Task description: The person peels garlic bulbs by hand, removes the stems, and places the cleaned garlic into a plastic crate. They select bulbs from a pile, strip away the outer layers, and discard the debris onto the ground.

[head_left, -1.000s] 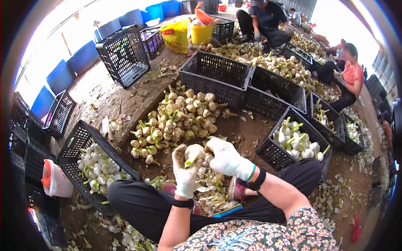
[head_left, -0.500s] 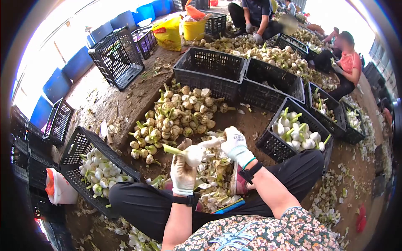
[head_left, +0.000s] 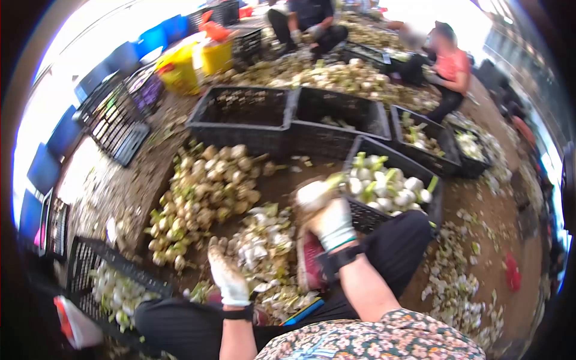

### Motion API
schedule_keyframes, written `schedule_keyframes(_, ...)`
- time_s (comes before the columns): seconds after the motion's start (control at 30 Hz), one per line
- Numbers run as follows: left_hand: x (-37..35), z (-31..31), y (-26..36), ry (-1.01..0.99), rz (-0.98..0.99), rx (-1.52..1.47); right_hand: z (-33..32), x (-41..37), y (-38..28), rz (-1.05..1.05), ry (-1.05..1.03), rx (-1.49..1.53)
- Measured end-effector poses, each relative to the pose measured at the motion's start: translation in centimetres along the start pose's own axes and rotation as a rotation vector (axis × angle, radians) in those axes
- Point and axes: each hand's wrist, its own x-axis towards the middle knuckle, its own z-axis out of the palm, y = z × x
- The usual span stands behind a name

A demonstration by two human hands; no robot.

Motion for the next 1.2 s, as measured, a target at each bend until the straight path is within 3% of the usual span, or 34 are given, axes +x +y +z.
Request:
schedule_keyframes(0.03, -0.4, 0.1, 0.0, 0.039, 0.090, 0.033, 2.9, -0.7, -2.1, -0.171, 0.252, -0.048)
schedule_keyframes(0.1, 0.0, 0.1, -0.2, 0.153, 0.069, -0.002, -1.6, 1.5, -5.3, -0.419, 0.265, 0.089)
schedule_keyframes(0.17, 0.7, -0.9, -1.1, 0.197, 0.037, -0.063, -5.4, 4.1, -3.2, 0.041, 0.057, 0.062)
schedule_keyframes(0.2, 0.5, -0.6, -1.0, 0.196, 0.039, -0.055, -10.6, 6.8, -0.5, 0.000, 0.222, -0.480)
schedule_keyframes(0.23, 0.7, -0.6, -1.0, 0.193, 0.040, -0.048, -8.1, 6.4, 2.4, 0.109, 0.293, -0.941)
schedule_keyframes(0.27, 1.0, -1.5, -1.3, 0.216, 0.044, -0.044, -9.4, 8.5, 5.1, 0.251, 0.448, -1.104)
schedule_keyframes(0.33, 1.3, -2.4, -1.0, 0.281, 0.025, -0.020, -13.4, 12.8, 10.3, 0.085, 0.344, -1.768)
schedule_keyframes(0.43, 1.9, -3.7, -0.9, 0.362, 0.027, 0.035, -14.7, 17.6, 13.8, 0.158, 0.259, -2.177)
schedule_keyframes(0.53, 1.5, -3.2, -0.6, 0.334, 0.030, 0.094, -17.5, 20.7, 15.6, 0.367, 0.238, -2.318)
schedule_keyframes(0.57, 1.5, -3.5, -0.6, 0.305, -0.014, 0.098, -17.6, 20.8, 15.6, 0.332, 0.233, -2.398)
schedule_keyframes(0.63, 1.7, -3.4, -0.7, 0.288, -0.007, 0.099, -15.5, 20.3, 14.5, 0.275, 0.140, -2.407)
schedule_keyframes(0.73, 2.0, -3.2, -0.8, 0.267, 0.005, 0.092, -21.0, 19.4, 11.0, 0.226, 0.166, -2.158)
schedule_keyframes(0.77, 2.1, -2.9, -0.5, 0.238, 0.005, 0.070, -18.6, 17.7, 10.8, 0.399, 0.420, -1.679)
schedule_keyframes(0.83, 2.4, -2.5, -0.8, 0.188, 0.007, 0.085, -17.4, 15.8, 8.9, 0.517, 0.435, -1.170)
schedule_keyframes(0.9, 2.9, -3.3, -2.0, -0.002, 0.022, 0.193, -15.0, 12.7, 8.8, 0.657, 0.315, -0.734)
schedule_keyframes(0.97, 2.8, -2.3, -1.7, -0.132, 0.089, 0.248, -10.1, 8.4, 10.3, 0.727, 0.377, -0.534)
schedule_keyframes(1.0, 2.9, -1.9, -1.7, -0.178, 0.101, 0.228, -7.8, 6.6, 10.7, 0.821, 0.298, -0.402)
schedule_keyframes(1.03, 3.0, -1.5, -1.4, -0.225, 0.114, 0.209, -8.2, 5.5, 10.9, 0.891, 0.137, -0.459)
schedule_keyframes(1.07, 2.4, -0.9, -0.1, -0.306, 0.016, 0.106, -5.6, 3.9, 12.2, 0.797, 0.127, -0.583)
schedule_keyframes(1.1, 2.1, -0.6, 0.5, -0.305, 0.053, 0.083, -2.8, 2.3, 13.3, 0.696, 0.117, -0.706)
schedule_keyframes(1.13, 1.9, -0.5, 0.8, -0.306, 0.078, 0.093, -2.2, 2.1, 12.4, 0.576, 0.058, -1.034)
schedule_keyframes(1.17, 1.7, -0.3, 1.1, -0.310, 0.101, 0.101, -0.5, 1.5, 12.6, 0.442, 0.005, -1.029)
schedule_keyframes(1.2, 1.1, 0.3, 1.7, -0.278, 0.105, 0.100, -1.2, 1.6, 12.3, 0.452, -0.027, -0.920)
